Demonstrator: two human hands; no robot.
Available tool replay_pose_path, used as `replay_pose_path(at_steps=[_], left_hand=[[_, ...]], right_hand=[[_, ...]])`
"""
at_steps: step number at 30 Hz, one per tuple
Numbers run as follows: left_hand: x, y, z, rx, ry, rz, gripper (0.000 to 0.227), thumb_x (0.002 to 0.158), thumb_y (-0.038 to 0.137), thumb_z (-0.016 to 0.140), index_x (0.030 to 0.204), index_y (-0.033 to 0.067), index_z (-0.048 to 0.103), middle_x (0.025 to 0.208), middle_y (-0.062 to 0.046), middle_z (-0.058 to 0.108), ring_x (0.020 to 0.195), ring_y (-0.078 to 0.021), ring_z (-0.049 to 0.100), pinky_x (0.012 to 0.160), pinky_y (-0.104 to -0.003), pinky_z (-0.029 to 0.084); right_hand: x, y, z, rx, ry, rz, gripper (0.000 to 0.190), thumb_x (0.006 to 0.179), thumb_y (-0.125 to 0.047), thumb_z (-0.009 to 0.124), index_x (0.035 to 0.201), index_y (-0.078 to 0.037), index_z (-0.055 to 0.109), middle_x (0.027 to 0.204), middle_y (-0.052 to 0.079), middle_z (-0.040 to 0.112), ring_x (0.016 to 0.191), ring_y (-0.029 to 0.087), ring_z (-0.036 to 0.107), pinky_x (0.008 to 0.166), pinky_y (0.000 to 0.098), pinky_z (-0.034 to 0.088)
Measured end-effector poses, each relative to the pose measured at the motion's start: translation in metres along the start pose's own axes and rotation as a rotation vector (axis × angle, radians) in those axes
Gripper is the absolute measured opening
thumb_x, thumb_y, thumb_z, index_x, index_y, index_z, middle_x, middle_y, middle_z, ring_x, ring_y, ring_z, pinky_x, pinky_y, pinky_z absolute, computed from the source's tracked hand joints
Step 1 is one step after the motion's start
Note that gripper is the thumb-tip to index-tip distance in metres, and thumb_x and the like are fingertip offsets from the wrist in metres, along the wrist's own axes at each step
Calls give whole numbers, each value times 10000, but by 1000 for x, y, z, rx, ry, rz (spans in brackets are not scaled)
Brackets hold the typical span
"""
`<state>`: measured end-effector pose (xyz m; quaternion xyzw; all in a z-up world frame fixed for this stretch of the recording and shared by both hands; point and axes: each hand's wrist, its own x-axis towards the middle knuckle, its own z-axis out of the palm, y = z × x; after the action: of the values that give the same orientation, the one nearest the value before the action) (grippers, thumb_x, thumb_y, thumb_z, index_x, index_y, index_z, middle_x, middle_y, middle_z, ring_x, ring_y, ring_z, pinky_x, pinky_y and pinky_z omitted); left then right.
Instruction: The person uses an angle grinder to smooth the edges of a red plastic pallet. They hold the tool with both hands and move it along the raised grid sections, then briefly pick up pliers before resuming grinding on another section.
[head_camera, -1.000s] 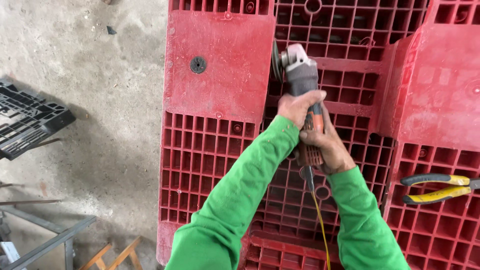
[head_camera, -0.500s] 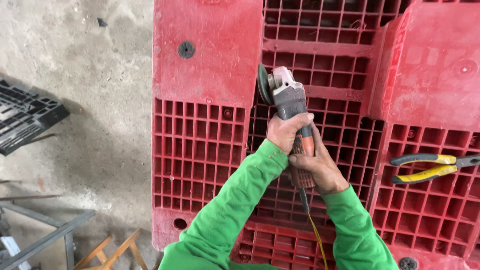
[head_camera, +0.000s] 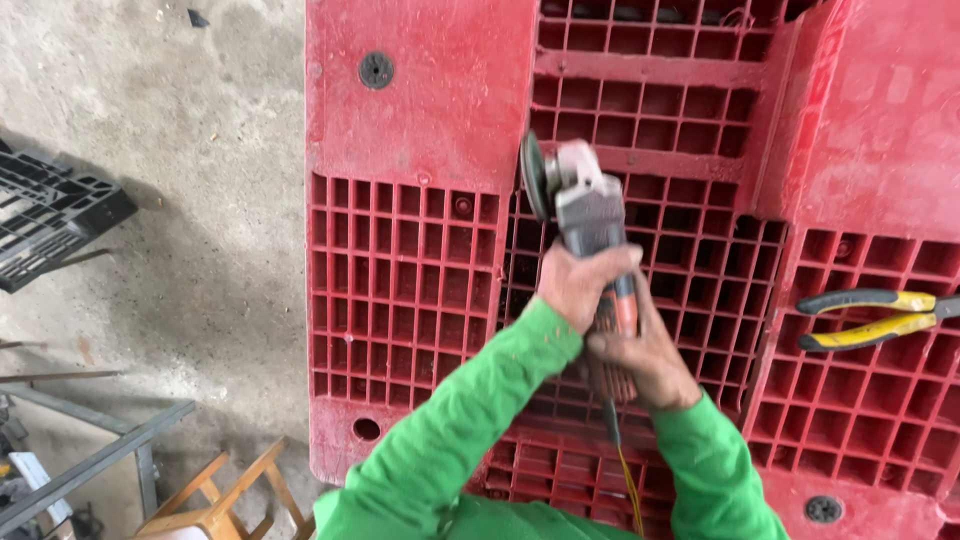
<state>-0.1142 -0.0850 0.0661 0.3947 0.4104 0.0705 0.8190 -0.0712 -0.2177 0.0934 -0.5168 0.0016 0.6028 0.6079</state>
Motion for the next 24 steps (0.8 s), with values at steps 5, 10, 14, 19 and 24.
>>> replay_pose_path(at_steps=[5, 10, 14, 19, 24], left_hand=[[10, 5, -6, -41, -33, -6, 227, 820, 217, 783, 865, 14, 691, 753, -39, 668, 644, -132, 630, 581, -307, 545], [-8, -14, -15, -78, -65, 20, 208, 830, 211, 777, 885, 35, 680, 777, -24, 665, 672, -117, 624, 620, -293, 538], [-28, -30, -20, -92, -52, -17, 207, 835, 201, 778, 904, 38, 671, 784, -12, 648, 680, -115, 610, 625, -297, 530], [-41, -21, -11, -56, -49, 21, 208, 827, 202, 766, 944, 51, 684, 822, 16, 655, 734, -85, 613, 670, -283, 535], [-25, -16, -10, -13, -11, 63, 225, 837, 215, 783, 881, 15, 689, 773, -9, 654, 682, -103, 596, 622, -307, 523]], right_hand=[[11, -8, 8, 23, 42, -19, 1072, 756, -163, 714, 1627, -173, 90, 1167, 123, 602, 902, 216, 710, 699, 388, 648], [-4, 9, 11, 73, 30, 8, 1085, 751, -141, 753, 1632, -168, 120, 1124, 142, 595, 830, 240, 678, 646, 391, 621], [-20, 28, 12, 99, 64, 118, 1090, 730, -124, 751, 1623, -202, 129, 1048, 173, 600, 701, 295, 656, 527, 421, 592], [-32, 21, 19, 60, 50, -30, 1092, 732, -88, 746, 1626, -181, 125, 1179, 118, 583, 897, 217, 663, 666, 370, 613], [-26, 15, 17, 78, 45, -42, 1095, 745, -106, 725, 1654, -196, 122, 1165, 145, 587, 872, 249, 661, 655, 381, 608]])
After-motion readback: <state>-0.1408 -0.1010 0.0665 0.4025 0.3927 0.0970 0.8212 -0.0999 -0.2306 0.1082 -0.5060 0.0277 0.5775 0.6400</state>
